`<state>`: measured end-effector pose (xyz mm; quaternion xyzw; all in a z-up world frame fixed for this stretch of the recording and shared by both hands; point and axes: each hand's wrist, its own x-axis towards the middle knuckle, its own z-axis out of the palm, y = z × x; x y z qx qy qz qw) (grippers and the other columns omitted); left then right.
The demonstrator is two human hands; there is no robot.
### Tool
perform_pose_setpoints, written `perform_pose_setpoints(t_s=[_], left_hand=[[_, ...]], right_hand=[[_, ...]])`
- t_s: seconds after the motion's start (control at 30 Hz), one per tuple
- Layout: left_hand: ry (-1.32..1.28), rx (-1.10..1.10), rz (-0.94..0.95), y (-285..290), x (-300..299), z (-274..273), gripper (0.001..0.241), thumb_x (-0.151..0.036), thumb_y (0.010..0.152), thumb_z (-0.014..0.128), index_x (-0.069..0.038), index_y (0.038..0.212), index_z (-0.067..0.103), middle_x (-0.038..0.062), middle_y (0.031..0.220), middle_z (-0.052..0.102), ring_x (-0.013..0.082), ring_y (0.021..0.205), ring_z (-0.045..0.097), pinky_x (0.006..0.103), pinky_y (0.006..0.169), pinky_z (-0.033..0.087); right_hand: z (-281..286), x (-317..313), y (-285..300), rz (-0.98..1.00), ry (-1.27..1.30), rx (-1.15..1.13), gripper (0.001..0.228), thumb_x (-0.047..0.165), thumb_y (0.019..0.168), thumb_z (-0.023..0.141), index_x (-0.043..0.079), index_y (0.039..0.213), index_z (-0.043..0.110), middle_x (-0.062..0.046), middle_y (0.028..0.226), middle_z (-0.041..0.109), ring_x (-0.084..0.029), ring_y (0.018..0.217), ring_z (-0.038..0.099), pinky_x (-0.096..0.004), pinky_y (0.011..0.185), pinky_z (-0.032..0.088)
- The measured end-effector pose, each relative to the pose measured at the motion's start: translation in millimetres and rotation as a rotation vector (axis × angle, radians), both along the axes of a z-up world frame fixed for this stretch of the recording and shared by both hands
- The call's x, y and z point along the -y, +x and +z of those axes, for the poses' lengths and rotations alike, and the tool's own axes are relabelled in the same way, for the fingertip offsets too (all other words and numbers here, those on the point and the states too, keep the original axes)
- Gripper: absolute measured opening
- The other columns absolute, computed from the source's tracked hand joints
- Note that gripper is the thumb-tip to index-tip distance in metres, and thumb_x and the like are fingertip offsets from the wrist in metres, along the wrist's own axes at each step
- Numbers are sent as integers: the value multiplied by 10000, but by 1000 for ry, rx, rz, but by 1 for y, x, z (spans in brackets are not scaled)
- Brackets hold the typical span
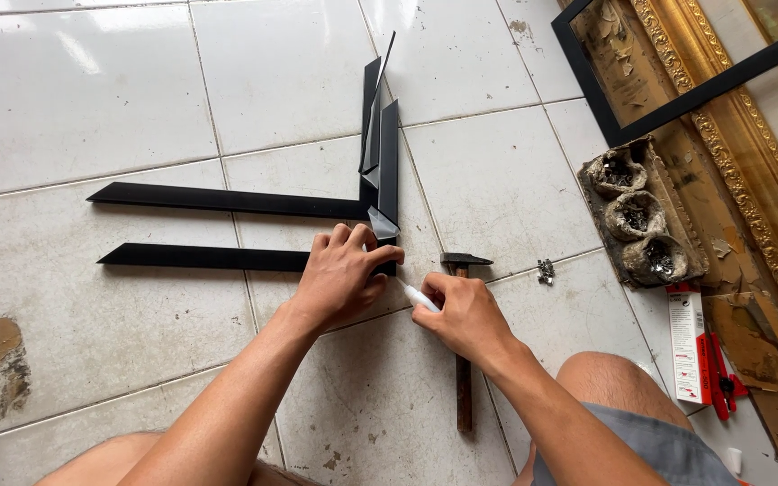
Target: Assembling a black picture frame by applying glue to the mitered corners and joining them together.
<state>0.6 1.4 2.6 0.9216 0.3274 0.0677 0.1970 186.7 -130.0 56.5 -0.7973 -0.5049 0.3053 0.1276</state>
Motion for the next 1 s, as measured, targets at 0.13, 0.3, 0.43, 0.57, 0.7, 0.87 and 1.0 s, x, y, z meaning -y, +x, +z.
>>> perform_pose_setpoints(t_s=[0.13,0.3,0.43,0.57,0.7,0.87,1.0], left_hand=[[0,8,-1,0,0,1,419,-348,928,762,-422,1340,760,27,1165,601,288,1209,598,521,1078,472],[-6,6,-6,0,1,2,418,-333,938,754,-425,1346,756,24,1177,588,289,1221,582,522,1086,471],[-3,19,4,0,2,0,415,-343,924,769,-420,1332,762,23,1179,568,289,1208,567,521,1078,476],[8,23,13,0,1,-4,413,-348,917,778,-413,1324,763,12,1177,533,285,1199,534,513,1076,473],[5,35,16,0,1,-6,397,-355,920,772,-410,1313,765,8,1173,494,286,1196,511,503,1076,466],[1,30,17,0,2,-5,398,-361,923,770,-412,1317,763,9,1184,485,286,1208,506,503,1082,466],[27,49,18,1,2,-9,406,-362,903,778,-424,1303,761,0,1166,480,288,1204,510,504,1070,471]], right_hand=[[8,0,2,0,5,5,218,337,836,804,121,820,775,-164,722,767,-383,751,765,-489,719,588],[30,-1,17,-161,100,-60,202,299,954,794,119,1031,841,-164,914,868,-362,944,836,-492,881,645],[-1,-13,64,-322,320,-51,242,242,1014,781,89,1201,774,-185,1069,841,-382,1098,805,-566,1004,615],[-47,-22,98,-444,422,103,253,245,985,822,172,1213,737,-106,1119,856,-327,1176,798,-517,1035,601],[-61,-26,102,-477,427,139,261,282,991,843,181,1206,734,-109,1156,861,-334,1183,798,-504,1024,620],[-53,-22,83,-528,500,133,410,192,931,828,157,1322,709,-139,1265,830,-379,1257,757,-540,1097,583],[-64,-11,80,-782,689,131,425,108,918,661,213,1329,621,37,1014,613,-147,919,570,-337,815,524]])
